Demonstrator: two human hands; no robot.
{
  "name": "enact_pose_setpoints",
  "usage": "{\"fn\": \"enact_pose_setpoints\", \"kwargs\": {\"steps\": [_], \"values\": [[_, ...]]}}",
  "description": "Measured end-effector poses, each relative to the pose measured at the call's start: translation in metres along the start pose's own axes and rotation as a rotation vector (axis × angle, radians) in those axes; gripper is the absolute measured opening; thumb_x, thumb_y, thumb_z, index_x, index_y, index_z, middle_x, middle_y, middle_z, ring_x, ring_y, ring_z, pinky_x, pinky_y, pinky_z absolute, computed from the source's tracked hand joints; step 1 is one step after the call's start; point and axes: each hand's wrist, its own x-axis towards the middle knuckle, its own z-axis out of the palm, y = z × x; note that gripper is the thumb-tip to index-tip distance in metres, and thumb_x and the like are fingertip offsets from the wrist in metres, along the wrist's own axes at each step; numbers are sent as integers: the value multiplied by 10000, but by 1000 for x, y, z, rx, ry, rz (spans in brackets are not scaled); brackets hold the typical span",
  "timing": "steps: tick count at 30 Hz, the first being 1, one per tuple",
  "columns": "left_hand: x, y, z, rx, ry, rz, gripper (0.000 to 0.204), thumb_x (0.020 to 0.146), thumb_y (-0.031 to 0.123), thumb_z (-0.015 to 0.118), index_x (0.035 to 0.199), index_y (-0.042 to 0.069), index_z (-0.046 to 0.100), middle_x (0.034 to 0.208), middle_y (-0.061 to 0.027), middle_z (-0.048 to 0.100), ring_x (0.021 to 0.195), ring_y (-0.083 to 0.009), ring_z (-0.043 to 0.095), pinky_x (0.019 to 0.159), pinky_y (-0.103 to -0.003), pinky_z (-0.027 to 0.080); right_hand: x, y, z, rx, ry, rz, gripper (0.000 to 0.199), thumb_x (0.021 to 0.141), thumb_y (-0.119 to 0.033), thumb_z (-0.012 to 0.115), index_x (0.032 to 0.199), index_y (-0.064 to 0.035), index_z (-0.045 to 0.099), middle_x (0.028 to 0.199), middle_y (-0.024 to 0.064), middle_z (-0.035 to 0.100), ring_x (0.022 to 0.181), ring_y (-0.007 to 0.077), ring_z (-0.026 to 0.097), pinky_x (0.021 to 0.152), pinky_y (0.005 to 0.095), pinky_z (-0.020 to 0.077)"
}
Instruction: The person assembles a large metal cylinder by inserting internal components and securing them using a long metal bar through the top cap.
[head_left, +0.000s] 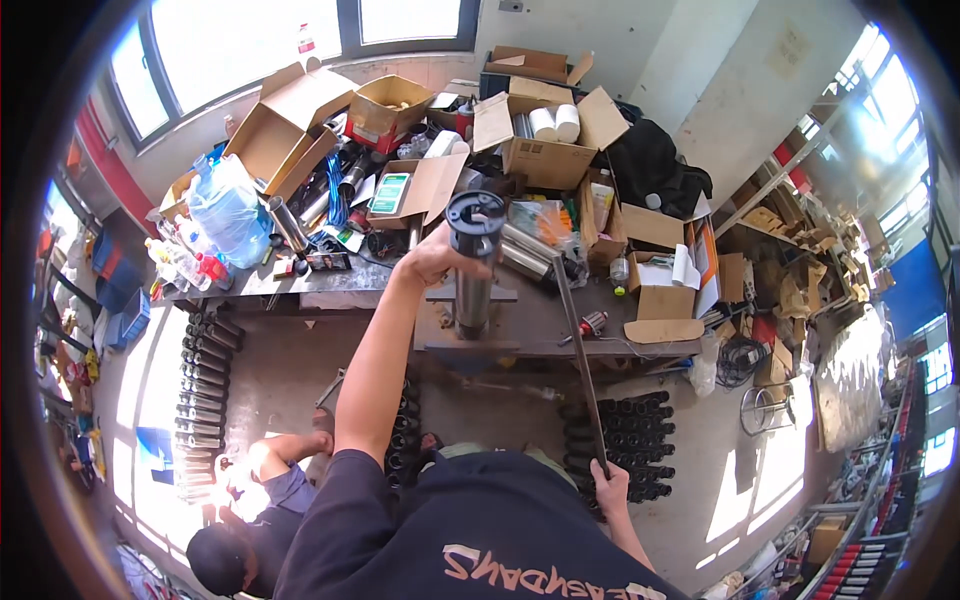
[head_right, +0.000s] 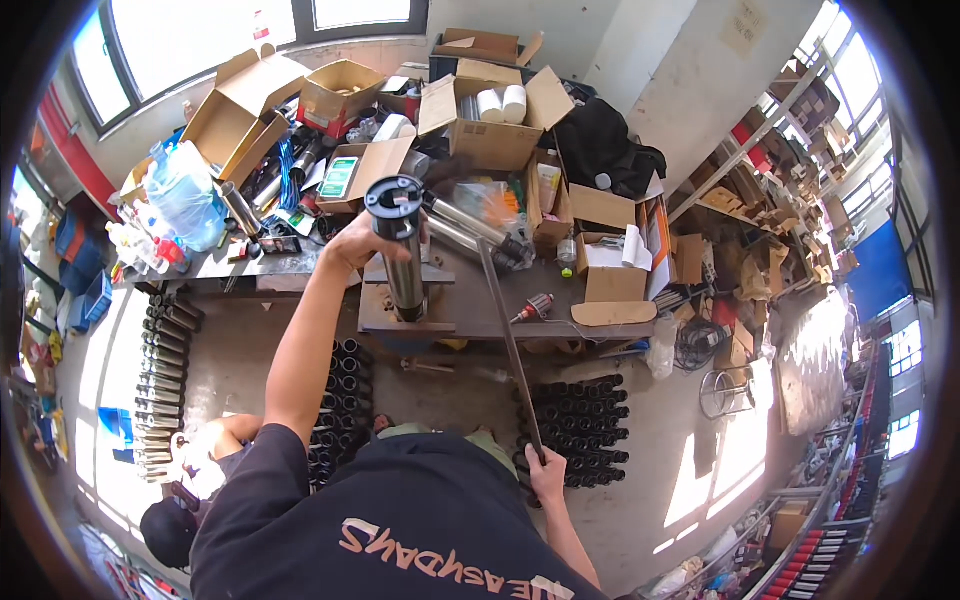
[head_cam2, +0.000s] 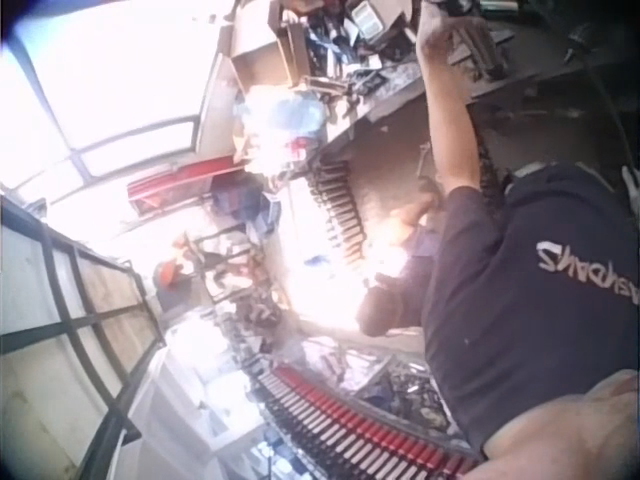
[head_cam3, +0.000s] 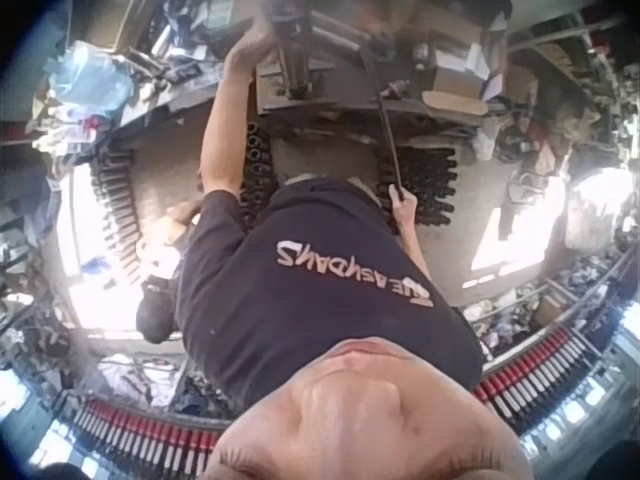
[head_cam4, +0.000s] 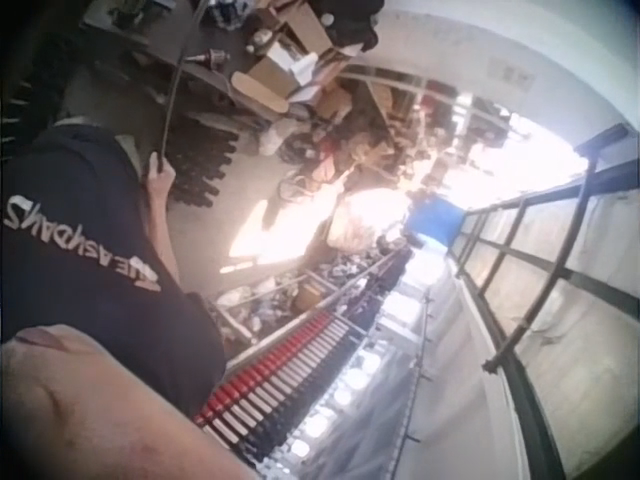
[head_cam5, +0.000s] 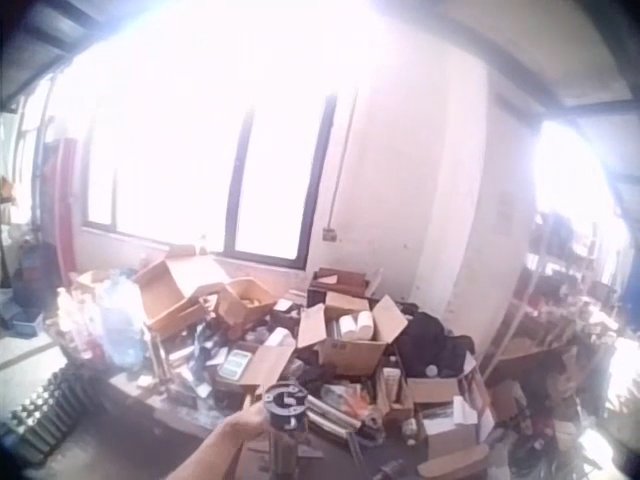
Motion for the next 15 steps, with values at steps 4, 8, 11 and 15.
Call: {"fn": "enact_pose_setpoints", "kwargs": {"steps": [4,8,11,15], "values": [[2,2,20,51,26,45,592,542,36,907,1081,62,663,933,-8,678,860,-138,622,804,-322,518,9,-8,-2,9,-28,5,384,961,-225,667,672,-17,525,587,-71,415,577,42,353,508,286,274],[28,-29,32,240,791,124,562,602,157,924,1071,23,645,954,-84,704,857,-231,652,816,-364,522,21,-2,-2,-35,-43,-39,368,959,-235,668,698,0,556,578,-57,411,574,50,359,510,295,290],[36,-46,34,747,1127,253,660,591,287,935,1052,-46,602,997,-194,635,945,-394,588,859,-465,479,18,4,-2,-54,-43,-42,361,955,-236,672,714,12,568,575,-46,411,575,52,361,511,301,296],[16,-54,66,969,1442,609,636,600,326,936,1000,-30,592,951,-180,573,997,-393,516,906,-506,395,21,9,-4,-74,-38,-23,354,956,-233,671,724,16,575,580,-49,415,577,51,362,510,298,296]]}}
